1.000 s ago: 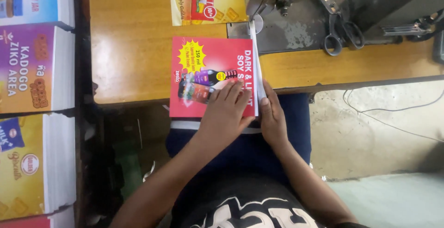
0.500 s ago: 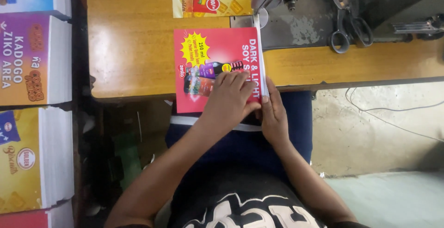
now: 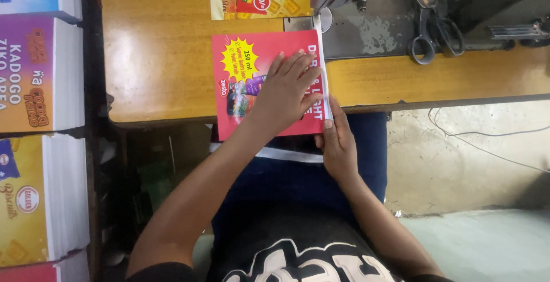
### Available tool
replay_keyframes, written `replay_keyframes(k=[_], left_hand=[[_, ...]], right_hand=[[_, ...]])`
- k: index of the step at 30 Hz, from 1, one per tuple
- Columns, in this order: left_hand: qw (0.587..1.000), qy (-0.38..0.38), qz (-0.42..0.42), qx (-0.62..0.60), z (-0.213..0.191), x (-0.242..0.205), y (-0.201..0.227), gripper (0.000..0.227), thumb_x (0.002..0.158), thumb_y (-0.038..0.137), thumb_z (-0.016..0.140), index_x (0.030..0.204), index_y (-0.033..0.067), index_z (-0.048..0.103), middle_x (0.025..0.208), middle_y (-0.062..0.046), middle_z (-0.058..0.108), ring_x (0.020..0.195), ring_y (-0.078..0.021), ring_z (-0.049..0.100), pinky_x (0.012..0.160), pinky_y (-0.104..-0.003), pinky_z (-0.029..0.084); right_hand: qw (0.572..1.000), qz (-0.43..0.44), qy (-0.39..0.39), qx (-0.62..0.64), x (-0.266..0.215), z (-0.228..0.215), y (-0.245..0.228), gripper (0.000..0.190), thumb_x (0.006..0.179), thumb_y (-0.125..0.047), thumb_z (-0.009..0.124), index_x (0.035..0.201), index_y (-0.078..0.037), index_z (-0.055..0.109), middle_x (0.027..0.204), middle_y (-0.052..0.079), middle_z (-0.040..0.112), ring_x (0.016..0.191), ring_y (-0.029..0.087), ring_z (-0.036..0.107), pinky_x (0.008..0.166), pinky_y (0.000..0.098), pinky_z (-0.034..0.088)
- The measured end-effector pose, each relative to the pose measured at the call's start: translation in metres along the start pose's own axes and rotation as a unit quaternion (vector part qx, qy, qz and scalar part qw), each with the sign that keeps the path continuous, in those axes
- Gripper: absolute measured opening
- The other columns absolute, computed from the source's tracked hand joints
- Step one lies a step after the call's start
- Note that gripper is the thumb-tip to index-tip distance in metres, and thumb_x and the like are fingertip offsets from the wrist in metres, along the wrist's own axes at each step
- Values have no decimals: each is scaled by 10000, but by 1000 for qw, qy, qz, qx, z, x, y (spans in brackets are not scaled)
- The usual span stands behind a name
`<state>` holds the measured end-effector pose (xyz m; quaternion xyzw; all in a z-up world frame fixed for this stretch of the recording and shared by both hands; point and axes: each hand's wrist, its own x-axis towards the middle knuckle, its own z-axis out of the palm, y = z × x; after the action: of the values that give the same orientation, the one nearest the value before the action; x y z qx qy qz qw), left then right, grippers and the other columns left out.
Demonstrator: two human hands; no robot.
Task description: The person sews white straps onto the edges of several printed cardboard sheets using a sewing machine. They handle each sheet one at a time, aligning the strap along the edge and feeding it through the machine. The sheets feature product branding and are processed sequentially.
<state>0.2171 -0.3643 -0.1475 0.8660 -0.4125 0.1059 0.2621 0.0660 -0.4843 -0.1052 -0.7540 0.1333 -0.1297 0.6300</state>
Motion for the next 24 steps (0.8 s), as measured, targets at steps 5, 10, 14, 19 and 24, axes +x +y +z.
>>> replay_keyframes(k=[5, 10, 14, 19, 24], left_hand=[[1000, -2, 9, 3, -4, 5, -3, 549, 1020, 526, 683, 1420, 150, 657, 1505, -144, 578, 1487, -374, 502, 1228, -620, 338], [1000, -3, 14, 2, -3, 7, -6, 547, 1019, 519, 698, 1426, 157, 644, 1505, -147, 574, 1486, -379, 501, 1225, -628, 340], [1000, 6, 8, 2, -3, 7, -5, 595, 1024, 521, 701, 1489, 165, 591, 1511, -138, 577, 1487, -365, 508, 1239, -611, 329], [1000, 10, 6, -3, -2, 8, -4, 712, 1047, 469, 706, 1649, 212, 425, 1510, -132, 570, 1483, -369, 519, 1247, -606, 322], [1000, 4, 28, 10, -4, 8, -4, 612, 1053, 430, 685, 1609, 259, 494, 1494, -168, 573, 1467, -420, 517, 1217, -632, 336]], right_hand=[[1000, 8, -9, 2, -1, 0, 0, 549, 1147, -333, 442, 1641, -96, 473, 614, 32, 571, 558, 157, 621, 520, 282, 476], [1000, 2, -15, 9, 0, -1, -5, 526, 1155, -291, 453, 1642, -91, 472, 641, 42, 554, 592, 162, 630, 555, 295, 494], [999, -12, -12, -38, -1, -5, 5, 513, 1160, -273, 454, 1632, -78, 496, 647, 66, 592, 591, 188, 645, 566, 313, 504], [991, -37, -10, -132, -4, -8, 14, 504, 1161, -270, 445, 1639, -124, 513, 575, 53, 615, 560, 215, 647, 606, 350, 529], [979, -61, -3, -195, -5, -7, 16, 510, 1169, -309, 415, 1634, -127, 520, 590, 23, 638, 599, 213, 680, 637, 363, 543]])
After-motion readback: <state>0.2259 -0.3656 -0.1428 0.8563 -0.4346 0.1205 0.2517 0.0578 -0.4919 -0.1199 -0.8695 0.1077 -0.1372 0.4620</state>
